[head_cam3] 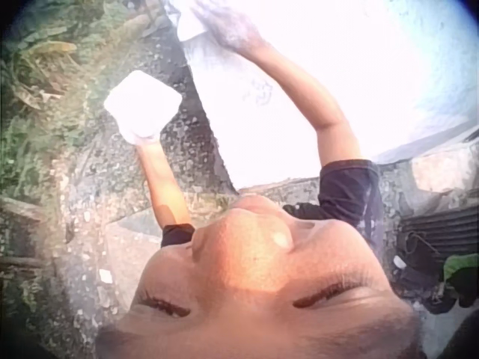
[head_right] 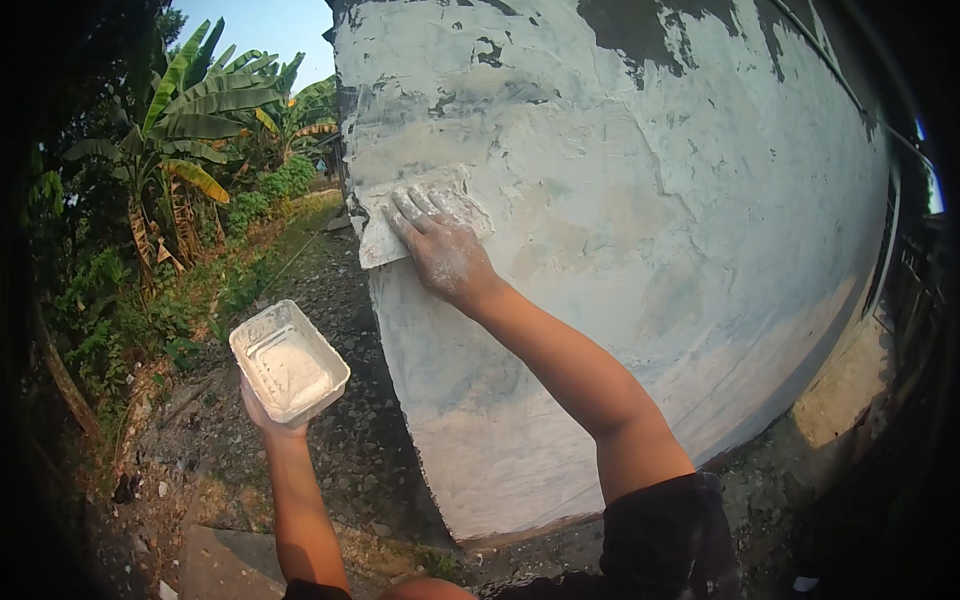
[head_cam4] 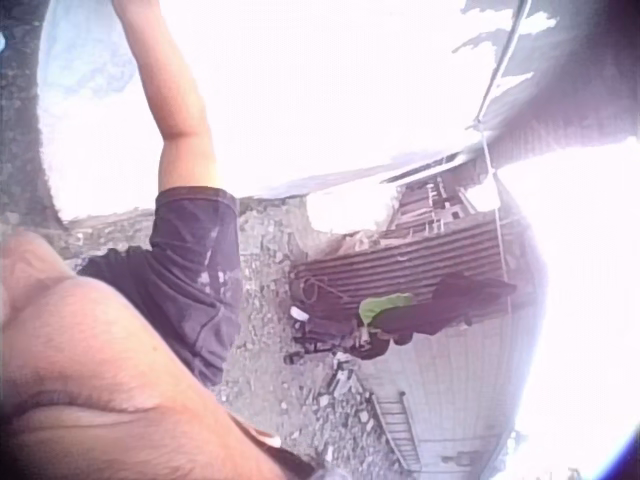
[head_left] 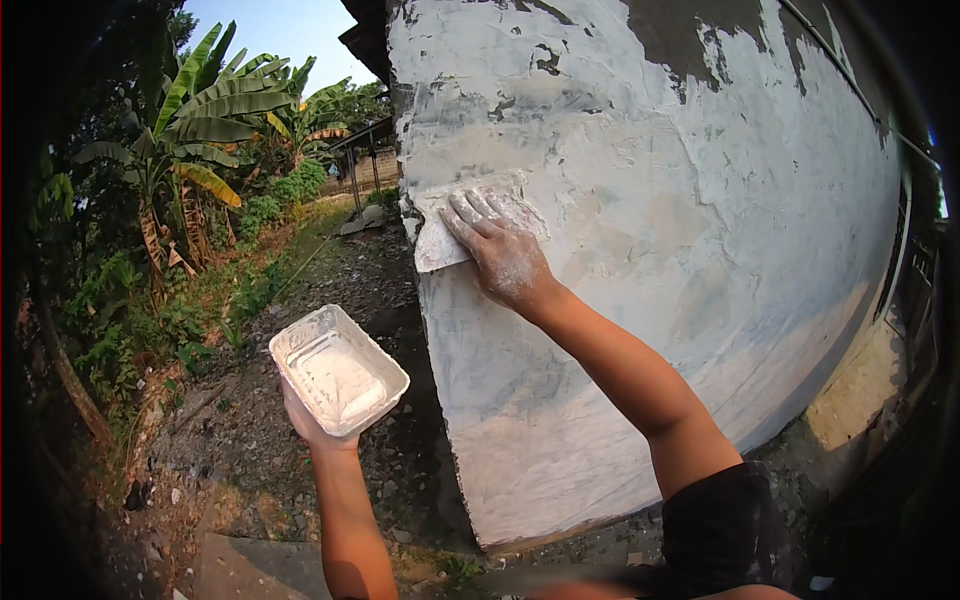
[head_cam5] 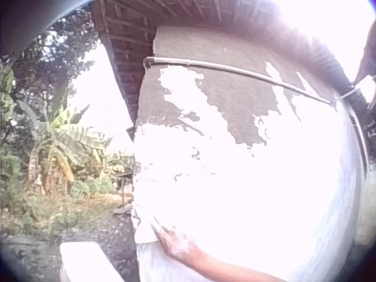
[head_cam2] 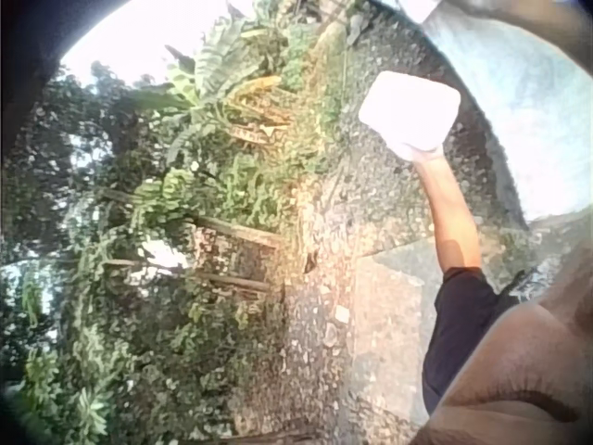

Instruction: Applying and smoothing white plaster or filler onto an exterior wall using a putty knife.

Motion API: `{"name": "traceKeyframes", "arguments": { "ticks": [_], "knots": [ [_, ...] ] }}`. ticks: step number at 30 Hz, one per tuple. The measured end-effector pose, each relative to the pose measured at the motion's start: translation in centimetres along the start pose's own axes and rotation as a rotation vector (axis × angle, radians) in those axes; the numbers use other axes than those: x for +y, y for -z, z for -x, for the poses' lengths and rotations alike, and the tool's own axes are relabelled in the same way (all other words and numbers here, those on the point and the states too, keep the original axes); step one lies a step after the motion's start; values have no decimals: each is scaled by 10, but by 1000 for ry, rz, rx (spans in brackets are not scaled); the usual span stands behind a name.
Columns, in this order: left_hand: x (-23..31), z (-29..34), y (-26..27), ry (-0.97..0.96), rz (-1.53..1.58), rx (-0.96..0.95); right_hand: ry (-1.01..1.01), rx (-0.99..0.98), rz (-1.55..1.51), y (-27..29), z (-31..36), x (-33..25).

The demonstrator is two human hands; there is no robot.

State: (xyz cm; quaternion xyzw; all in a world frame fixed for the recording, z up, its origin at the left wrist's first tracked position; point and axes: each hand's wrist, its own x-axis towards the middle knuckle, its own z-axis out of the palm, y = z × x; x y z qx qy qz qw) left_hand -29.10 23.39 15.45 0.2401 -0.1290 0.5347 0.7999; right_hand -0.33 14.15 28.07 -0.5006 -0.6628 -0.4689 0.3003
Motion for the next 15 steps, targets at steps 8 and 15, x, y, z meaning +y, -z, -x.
{"name": "traceKeyframes", "arguments": {
  "ticks": [8,15],
  "knots": [
    [4,10,-29,-94,-133,-99,210,-114,189,57,-13,1],
    [31,33,-31,-132,-88,-58,-145,168,240,101,-101,35]
  ]
}}
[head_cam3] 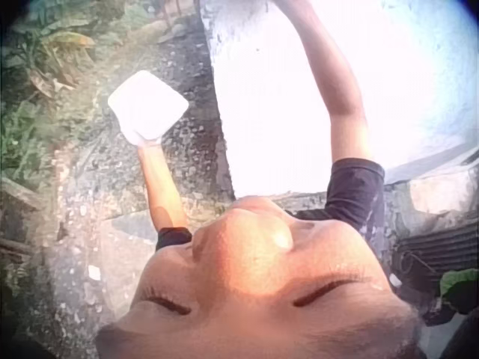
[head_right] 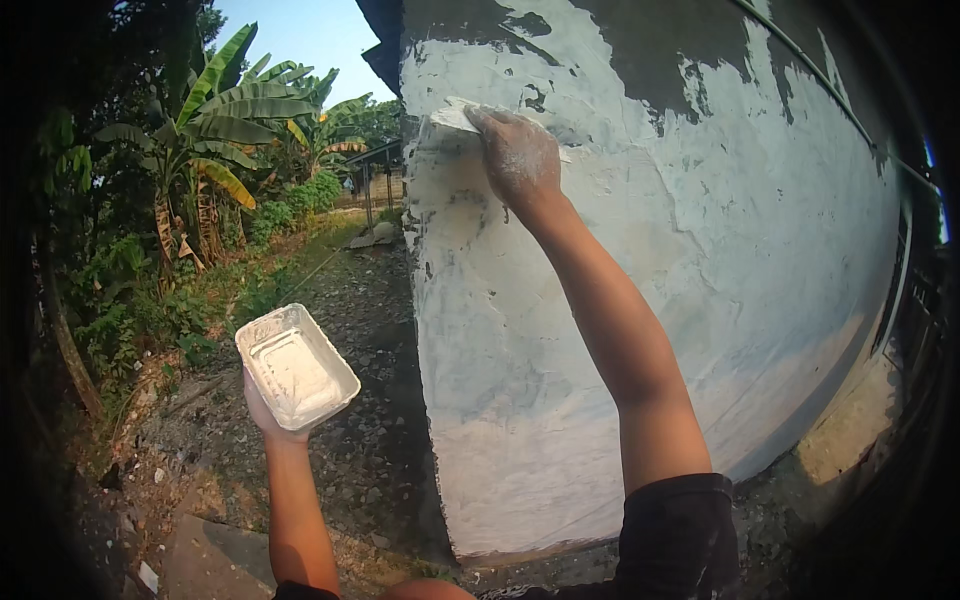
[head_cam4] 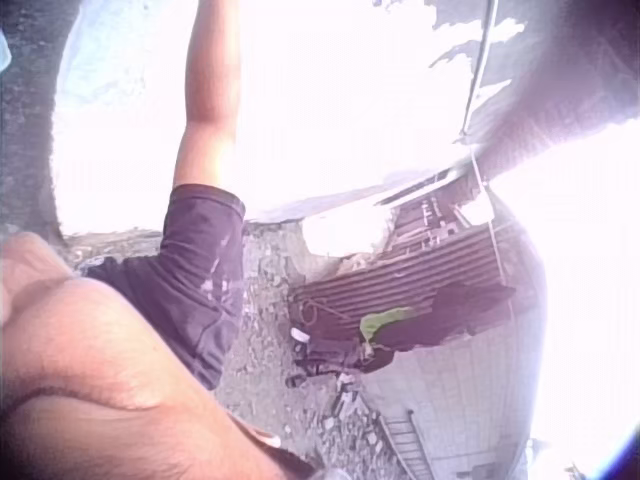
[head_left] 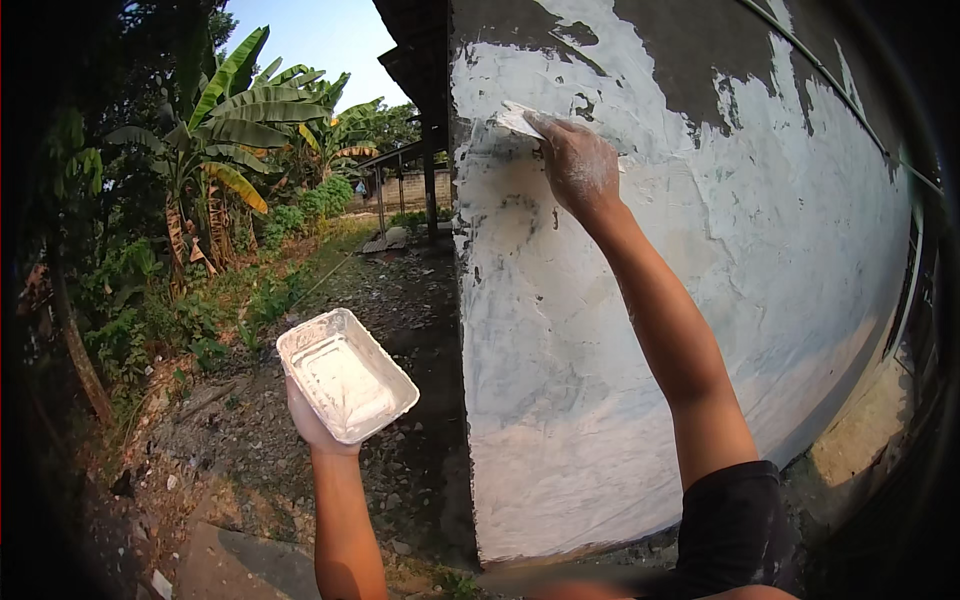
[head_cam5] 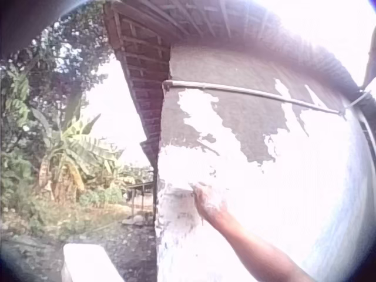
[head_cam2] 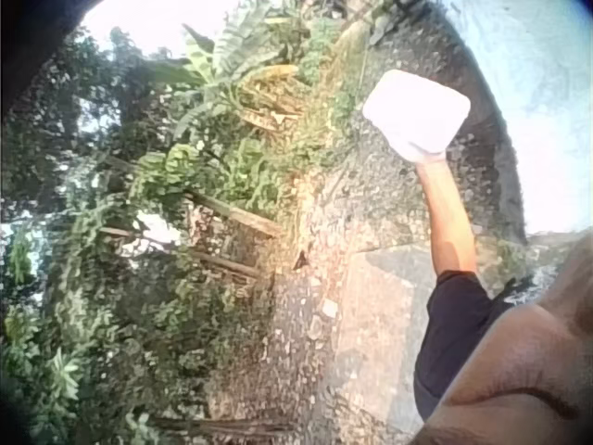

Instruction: Applying and smoothing white plaster or filler onto an exterior wall using a putty knife.

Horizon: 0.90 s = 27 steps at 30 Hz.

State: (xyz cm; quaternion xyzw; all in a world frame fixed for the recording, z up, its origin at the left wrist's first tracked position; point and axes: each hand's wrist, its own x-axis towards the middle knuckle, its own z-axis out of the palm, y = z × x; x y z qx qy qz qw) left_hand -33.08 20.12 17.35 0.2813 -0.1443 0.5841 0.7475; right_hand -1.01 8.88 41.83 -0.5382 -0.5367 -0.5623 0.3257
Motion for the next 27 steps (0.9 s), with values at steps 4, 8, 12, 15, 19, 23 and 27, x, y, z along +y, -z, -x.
{"name": "traceKeyframes", "arguments": {
  "ticks": [4,8,12,15,19,23,27],
  "knots": [
    [22,7,13,-10,-17,45,-30,51,57,-60,31,-33],
    [42,20,36,37,37,4,90,-49,9,-82,110,-83],
    [56,39,53,64,95,76,130,-110,-61,-84,166,-119],
    [70,51,61,68,123,76,-76,-654,-198,-38,147,-131],
    [68,60,67,98,156,73,-614,-337,-871,-16,106,-97],
    [69,79,81,63,171,153,-854,-154,-1082,-17,74,-104],
    [59,102,84,4,138,278,-968,-143,-1335,-27,109,-126]
  ]
}}
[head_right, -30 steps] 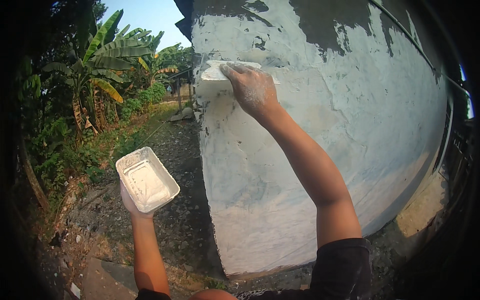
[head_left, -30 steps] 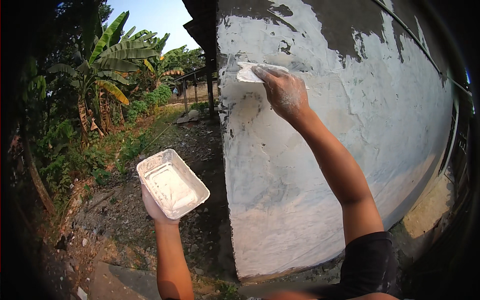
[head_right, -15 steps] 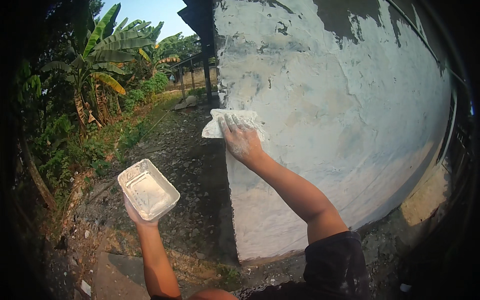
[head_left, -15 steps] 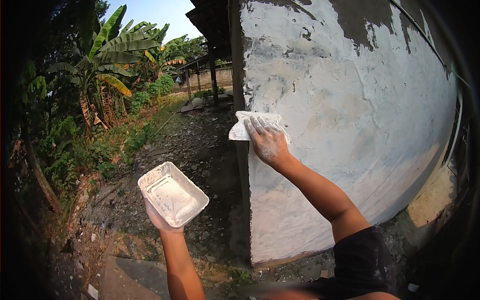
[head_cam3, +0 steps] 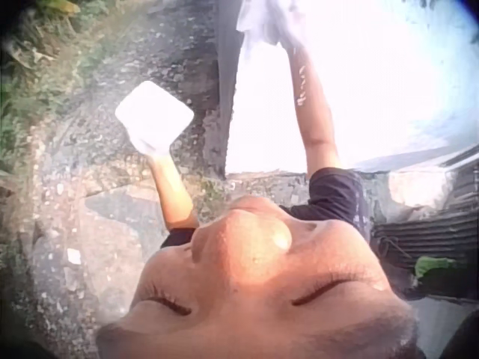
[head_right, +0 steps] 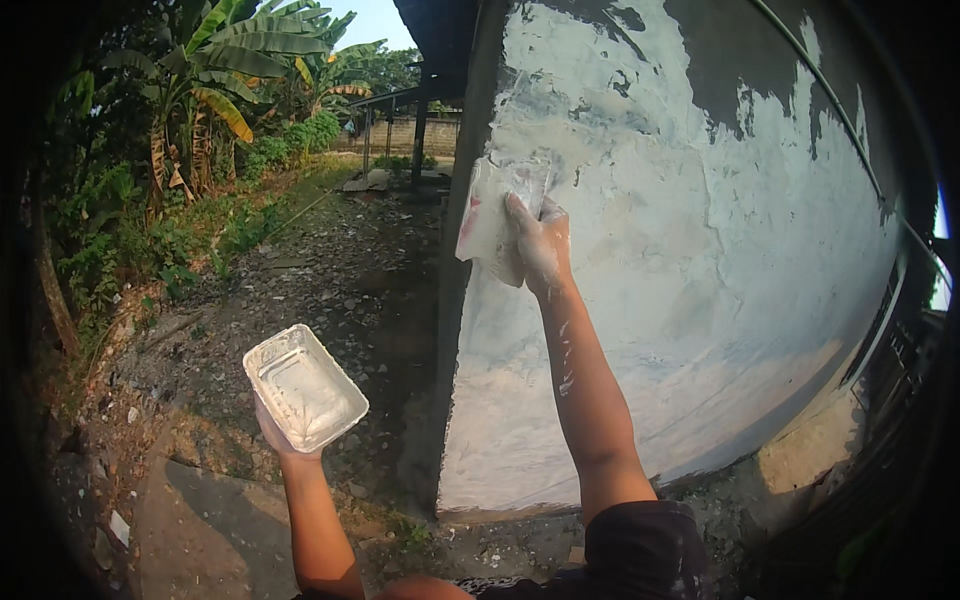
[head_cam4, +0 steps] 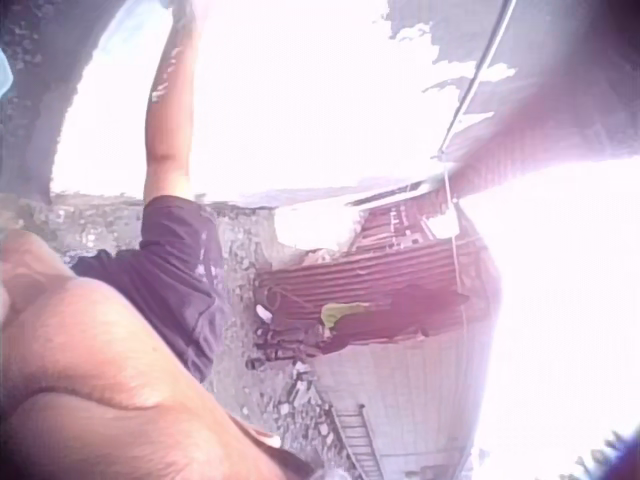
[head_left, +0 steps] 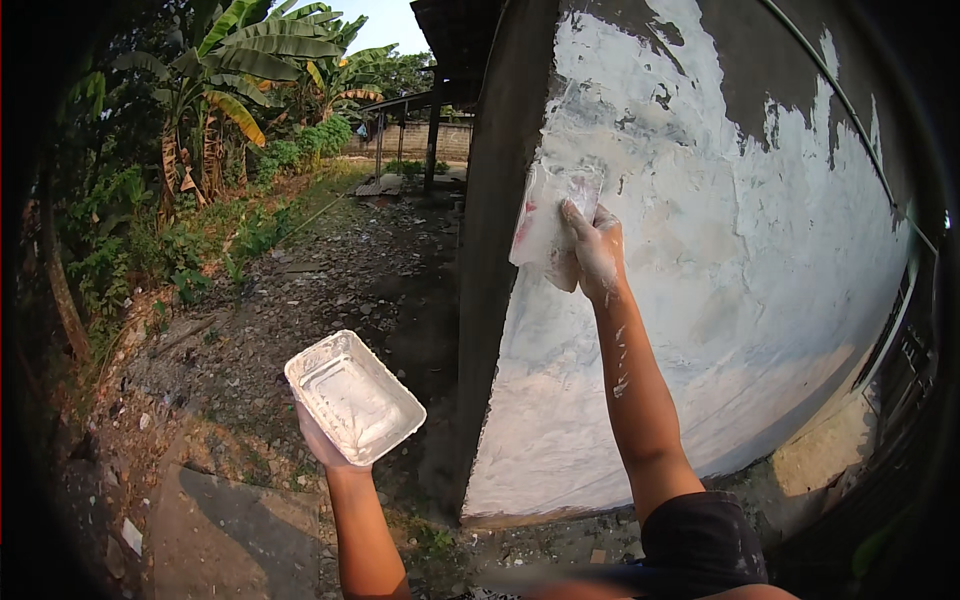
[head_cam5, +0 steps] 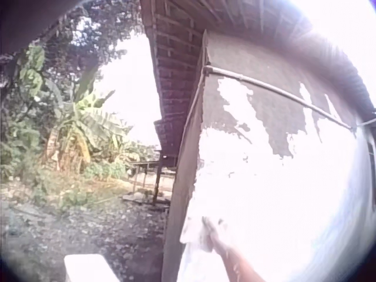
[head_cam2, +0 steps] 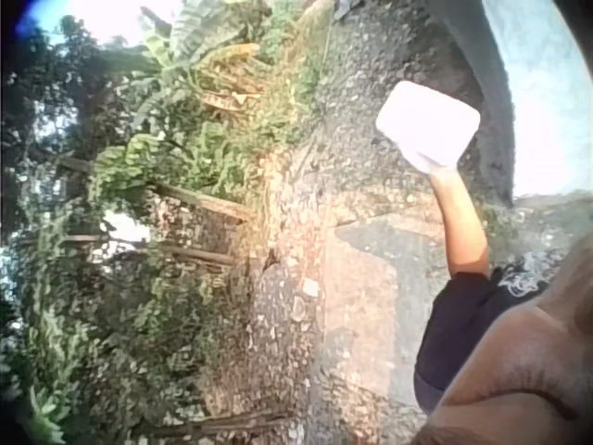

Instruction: Applying and smoothing white plaster or filler onto an exterior wall using a putty knife.

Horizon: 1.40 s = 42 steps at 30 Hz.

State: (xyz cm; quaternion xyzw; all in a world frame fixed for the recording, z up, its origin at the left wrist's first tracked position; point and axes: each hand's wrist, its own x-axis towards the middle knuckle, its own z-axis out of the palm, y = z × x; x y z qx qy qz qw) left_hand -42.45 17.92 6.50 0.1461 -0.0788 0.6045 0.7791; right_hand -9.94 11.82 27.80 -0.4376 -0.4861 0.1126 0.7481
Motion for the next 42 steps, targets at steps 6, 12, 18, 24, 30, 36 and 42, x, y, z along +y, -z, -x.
{"name": "traceKeyframes", "arguments": {
  "ticks": [6,12,18,24,30,36,42],
  "knots": [
    [-4,18,23,16,77,-120,-264,-177,-358,-56,132,60],
    [3,23,32,-99,-103,41,-269,-176,-67,-78,203,97],
    [24,42,44,-228,-329,55,-414,-498,128,-93,212,79],
    [30,47,60,-306,-342,-96,-399,-527,-31,-119,221,81],
    [18,40,67,-318,-370,-229,-121,-503,130,-145,229,96],
    [8,25,69,-280,-427,-140,26,-528,312,-151,218,101],
    [-1,20,72,-192,-352,-41,42,-596,416,-150,221,95]
  ]
}}
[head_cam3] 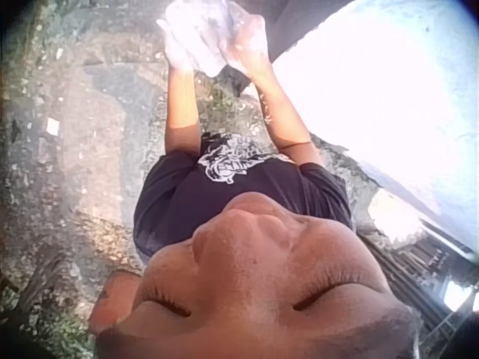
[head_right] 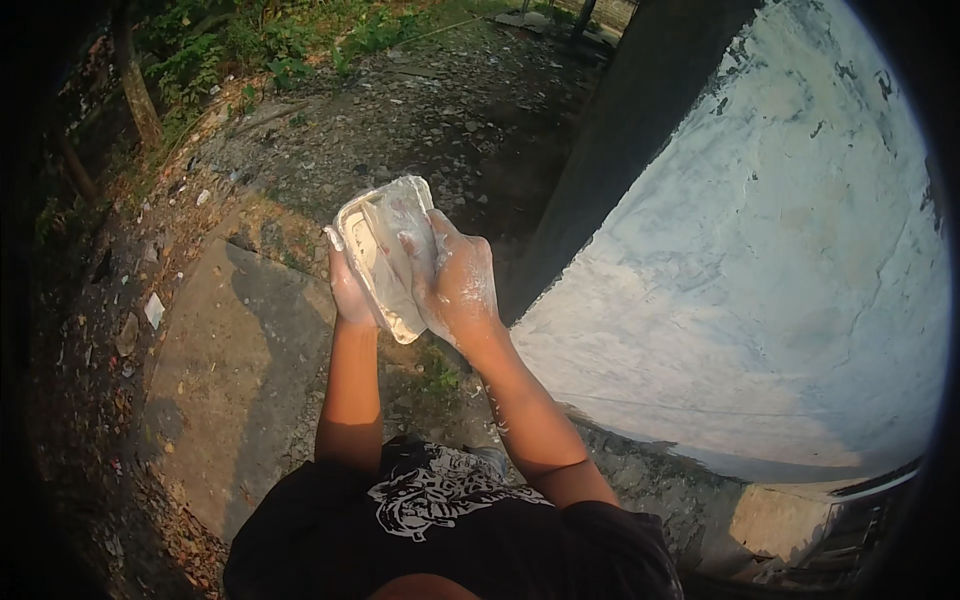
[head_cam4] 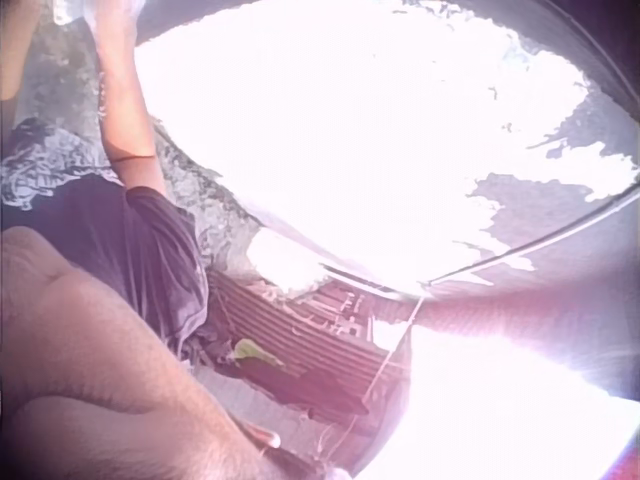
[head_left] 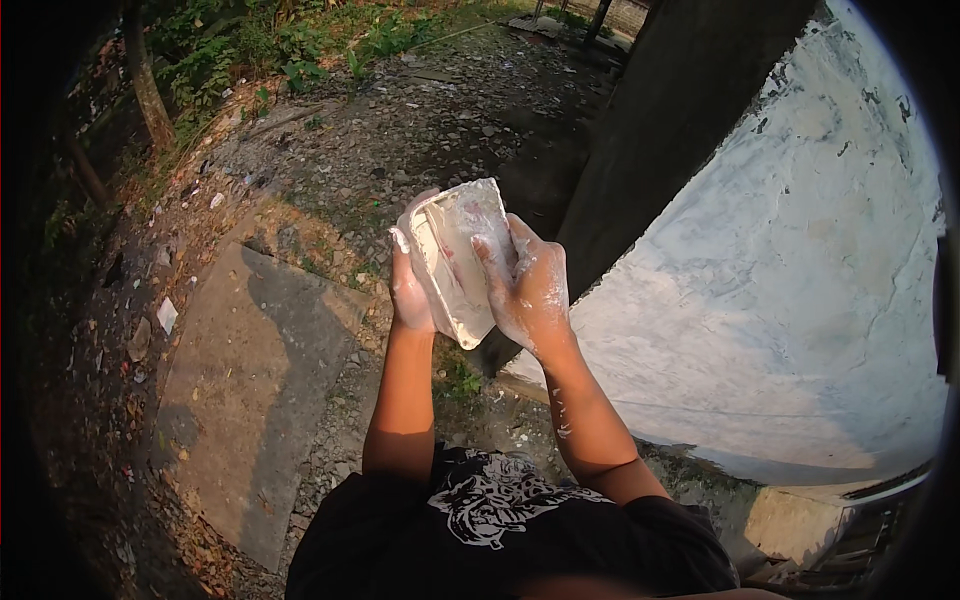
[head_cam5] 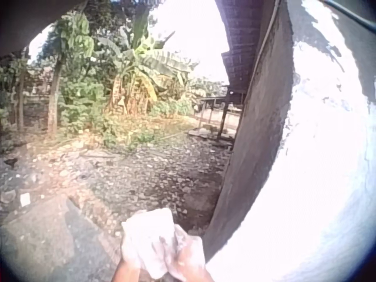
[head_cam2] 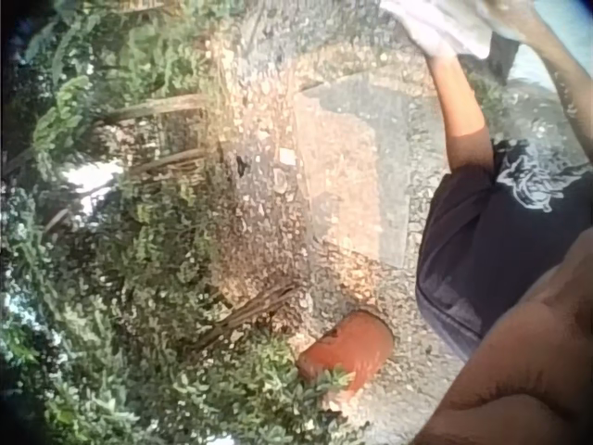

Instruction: Applying and smoothing white plaster or filler onto an exterior wall using a putty knife.

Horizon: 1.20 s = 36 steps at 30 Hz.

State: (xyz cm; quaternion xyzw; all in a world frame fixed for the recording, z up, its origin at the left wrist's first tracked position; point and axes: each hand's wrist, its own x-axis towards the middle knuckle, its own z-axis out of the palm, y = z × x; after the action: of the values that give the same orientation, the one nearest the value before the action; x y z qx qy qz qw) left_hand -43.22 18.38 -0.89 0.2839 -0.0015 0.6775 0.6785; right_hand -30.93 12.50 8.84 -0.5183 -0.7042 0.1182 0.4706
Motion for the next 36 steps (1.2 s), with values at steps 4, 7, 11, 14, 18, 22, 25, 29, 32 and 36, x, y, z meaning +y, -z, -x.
{"name": "traceKeyframes", "arguments": {
  "ticks": [4,7,11,14,18,22,25,29,32,36],
  "knots": [
    [-9,4,2,38,-68,83,-49,-5,-67,6,5,4],
    [-12,8,-7,119,-127,188,-150,-27,-203,18,7,13],
    [-14,0,-19,162,-20,98,-316,63,-805,28,8,36],
    [-17,-10,-46,164,89,91,-423,178,-1092,45,8,44],
    [-44,-25,-68,218,171,36,-428,227,-1456,93,15,58],
    [-73,-36,-114,254,147,9,-288,310,-1499,146,25,41],
    [-91,-39,-158,311,278,-138,-158,430,-1419,192,25,15],
    [-110,-56,-207,366,335,-246,160,675,-1039,263,10,-10],
    [-102,-66,-233,302,229,-242,277,964,-482,312,-28,-26],
    [-84,-75,-251,218,173,-270,710,987,768,381,-98,-15]
  ]
}}
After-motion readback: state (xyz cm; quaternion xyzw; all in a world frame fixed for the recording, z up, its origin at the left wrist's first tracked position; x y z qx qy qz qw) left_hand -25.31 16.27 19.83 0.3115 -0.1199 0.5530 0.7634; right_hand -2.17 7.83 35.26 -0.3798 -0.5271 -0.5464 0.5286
